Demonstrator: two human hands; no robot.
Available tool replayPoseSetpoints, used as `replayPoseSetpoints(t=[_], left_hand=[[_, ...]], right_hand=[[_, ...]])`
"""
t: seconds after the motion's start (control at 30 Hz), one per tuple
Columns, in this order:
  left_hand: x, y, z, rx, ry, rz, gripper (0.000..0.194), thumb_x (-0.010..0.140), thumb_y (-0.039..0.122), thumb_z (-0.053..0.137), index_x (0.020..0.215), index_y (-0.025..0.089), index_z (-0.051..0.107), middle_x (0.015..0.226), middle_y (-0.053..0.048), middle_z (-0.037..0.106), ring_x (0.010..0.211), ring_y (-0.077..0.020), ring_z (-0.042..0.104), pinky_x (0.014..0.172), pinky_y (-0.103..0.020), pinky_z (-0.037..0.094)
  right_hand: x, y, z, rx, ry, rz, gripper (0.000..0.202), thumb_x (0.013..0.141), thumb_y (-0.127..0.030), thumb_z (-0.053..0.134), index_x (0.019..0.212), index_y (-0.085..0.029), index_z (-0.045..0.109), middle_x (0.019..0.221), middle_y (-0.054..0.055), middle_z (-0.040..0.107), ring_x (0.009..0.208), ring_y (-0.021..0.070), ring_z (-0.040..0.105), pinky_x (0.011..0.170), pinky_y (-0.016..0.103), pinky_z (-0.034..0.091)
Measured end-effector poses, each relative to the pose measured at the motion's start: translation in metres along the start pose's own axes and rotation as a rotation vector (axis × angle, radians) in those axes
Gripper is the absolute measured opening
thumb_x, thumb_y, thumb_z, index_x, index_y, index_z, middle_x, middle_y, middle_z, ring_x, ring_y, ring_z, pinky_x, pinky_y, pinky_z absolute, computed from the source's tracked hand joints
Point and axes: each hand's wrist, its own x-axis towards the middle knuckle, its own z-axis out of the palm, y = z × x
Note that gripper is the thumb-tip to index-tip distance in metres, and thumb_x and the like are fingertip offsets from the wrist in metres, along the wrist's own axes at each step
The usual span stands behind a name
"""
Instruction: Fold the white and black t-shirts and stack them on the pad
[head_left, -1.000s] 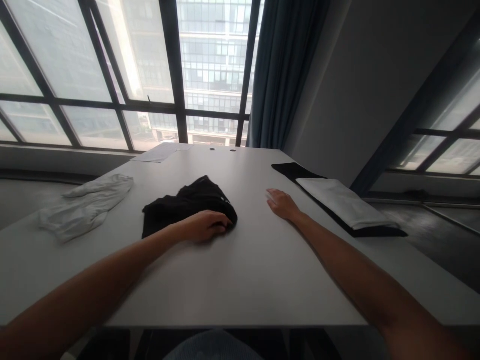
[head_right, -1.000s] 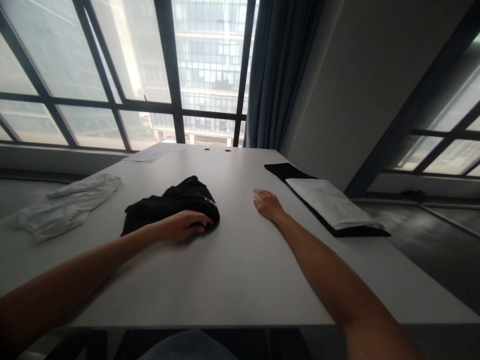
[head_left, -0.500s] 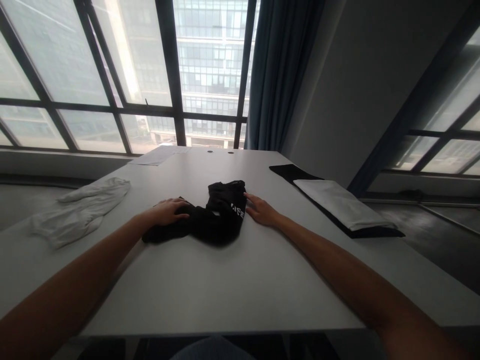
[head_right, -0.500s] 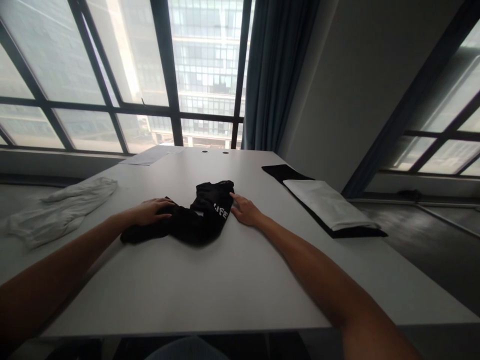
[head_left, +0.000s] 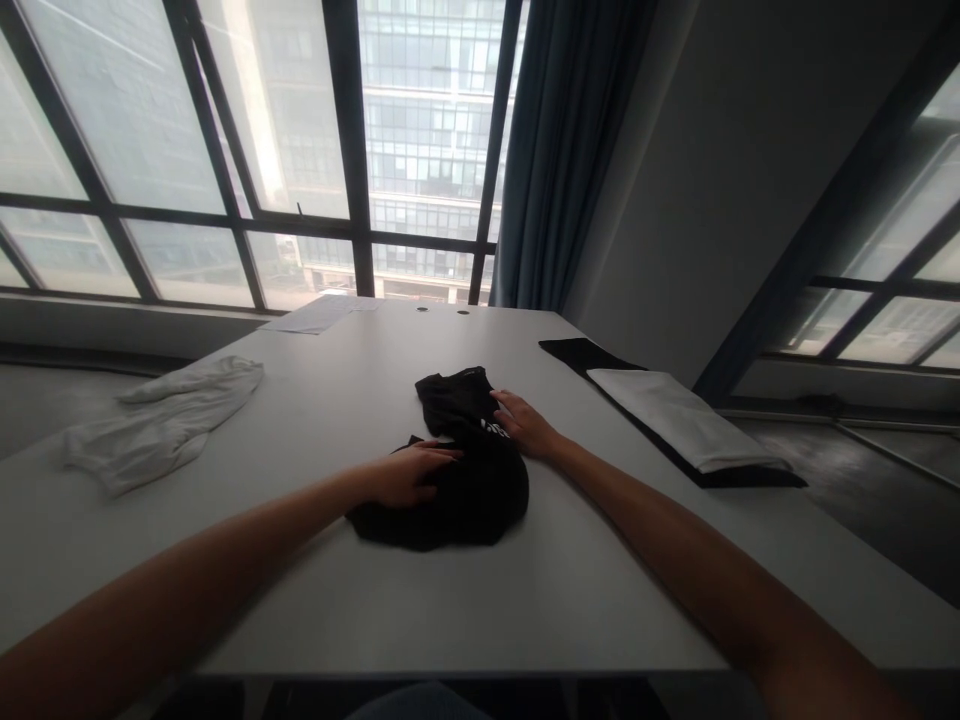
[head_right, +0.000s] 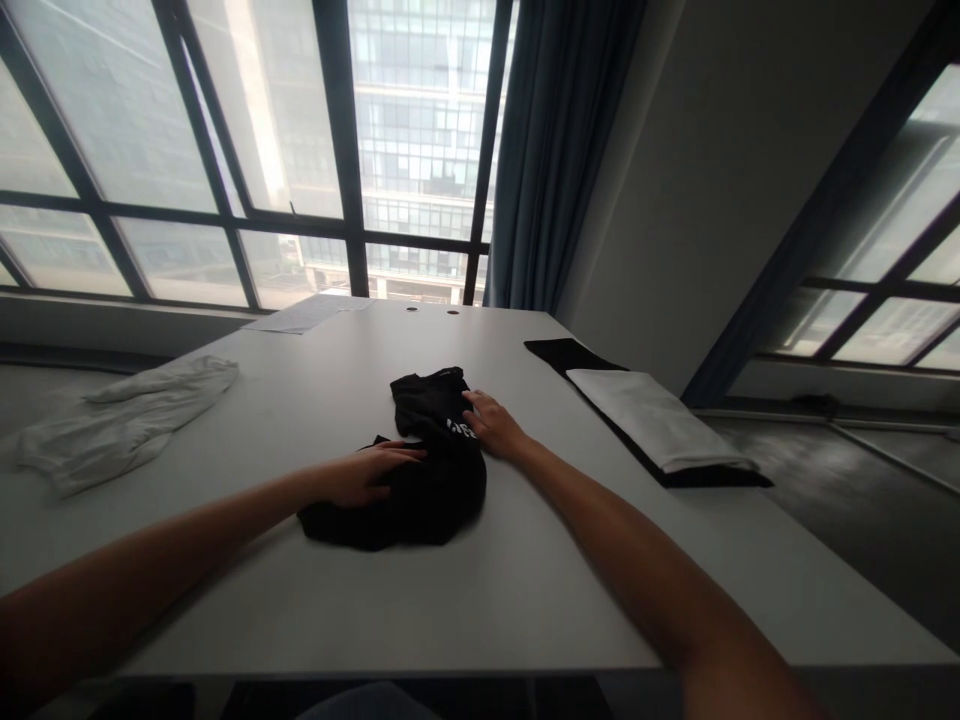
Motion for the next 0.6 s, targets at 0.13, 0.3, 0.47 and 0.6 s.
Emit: replayPoseSetpoints(t=[0.13, 0.3, 0.47, 0.6], left_hand=[[0.002, -0.002, 0.004, -0.017, -0.001, 0.045, 0.072, 0.077, 0.029, 0.075, 0.147, 0.035, 0.056, 0.152, -0.003, 0.057, 0.144, -0.0299, 0.047, 0.119, -0.039, 0.041], [0.003, -0.003, 0.002, -0.015, -0.021, 0.058, 0.072, 0.077, 0.031, 0.076, 0.146, 0.034, 0.056, 0.152, -0.003, 0.057, 0.144, -0.0295, 0.047, 0.118, -0.037, 0.041], [0.0, 0.004, -0.009, -0.009, -0.038, -0.032, 0.058, 0.082, 0.039, 0.071, 0.139, 0.031, 0.062, 0.142, -0.006, 0.065, 0.134, -0.0305, 0.056, 0.112, -0.039, 0.045], [-0.006, -0.005, -0.025, 0.032, 0.001, -0.183, 0.042, 0.087, 0.041, 0.062, 0.127, 0.029, 0.067, 0.128, -0.008, 0.071, 0.119, -0.03, 0.064, 0.107, -0.042, 0.048]], right_hand=[[0.0, -0.006, -0.003, -0.098, -0.114, 0.003, 0.063, 0.096, -0.038, 0.055, 0.154, -0.015, 0.045, 0.145, 0.017, 0.059, 0.138, 0.0303, 0.052, 0.116, 0.047, 0.039], [0.004, -0.022, -0.009, -0.302, -0.169, 0.038, 0.067, 0.095, -0.037, 0.059, 0.156, -0.015, 0.043, 0.14, 0.017, 0.063, 0.13, 0.0313, 0.056, 0.11, 0.045, 0.042], [0.004, -0.025, -0.022, -0.362, -0.188, 0.144, 0.04, 0.095, -0.034, 0.06, 0.133, -0.023, 0.068, 0.122, 0.013, 0.074, 0.118, 0.0326, 0.064, 0.104, 0.046, 0.045], [-0.002, -0.012, -0.041, -0.415, -0.216, 0.304, 0.032, 0.088, -0.029, 0.066, 0.119, -0.027, 0.075, 0.108, 0.012, 0.078, 0.103, 0.033, 0.072, 0.092, 0.044, 0.053]])
